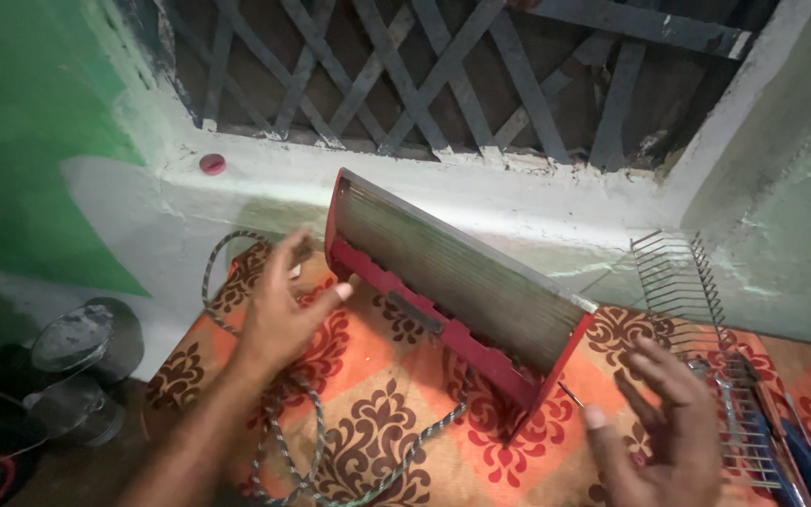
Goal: The person uses a screwdriver to remove screws from the side of a red electric heater placed on a patterned table. The person removes the screws and sets them aside, then repositions the heater.
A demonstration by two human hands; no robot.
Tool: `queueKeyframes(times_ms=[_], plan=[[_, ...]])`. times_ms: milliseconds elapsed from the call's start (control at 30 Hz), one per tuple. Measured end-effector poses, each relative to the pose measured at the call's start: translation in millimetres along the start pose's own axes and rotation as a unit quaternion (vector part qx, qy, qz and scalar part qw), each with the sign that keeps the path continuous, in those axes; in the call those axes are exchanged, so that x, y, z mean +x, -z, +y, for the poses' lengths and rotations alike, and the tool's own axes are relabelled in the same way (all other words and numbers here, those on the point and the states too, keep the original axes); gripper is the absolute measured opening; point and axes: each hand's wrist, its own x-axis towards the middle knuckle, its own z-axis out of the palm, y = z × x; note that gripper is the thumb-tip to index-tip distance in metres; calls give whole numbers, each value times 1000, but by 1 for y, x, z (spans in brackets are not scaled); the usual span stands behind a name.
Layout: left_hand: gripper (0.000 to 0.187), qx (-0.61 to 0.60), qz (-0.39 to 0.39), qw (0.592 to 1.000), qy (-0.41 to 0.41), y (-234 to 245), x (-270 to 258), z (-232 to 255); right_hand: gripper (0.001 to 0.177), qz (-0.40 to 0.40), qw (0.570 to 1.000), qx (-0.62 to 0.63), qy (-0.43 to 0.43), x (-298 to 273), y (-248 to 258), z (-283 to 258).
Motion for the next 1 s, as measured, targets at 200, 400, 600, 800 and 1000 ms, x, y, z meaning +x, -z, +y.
queueKeyframes(times_ms=[200, 400, 600, 800, 1000], plan=[[94, 63, 4, 997, -50, -16, -8, 9, 68, -80, 996, 31, 34, -18, -23, -2], [93, -7, -5, 999, -36, -18, -10, 12, 72, -93, 995, 30, 20, -19, -25, -2], [95, -21, -10, 1000, -13, -21, -14, 5, 71, -74, 997, 22, -6, -22, -28, -15], [98, -57, -15, 998, 21, -25, -16, 3, 68, -103, 994, 1, 34, -15, -24, -20], [100, -70, -10, 996, 47, -33, -18, -9, 63, -115, 993, 33, 21, -15, -25, -17]])
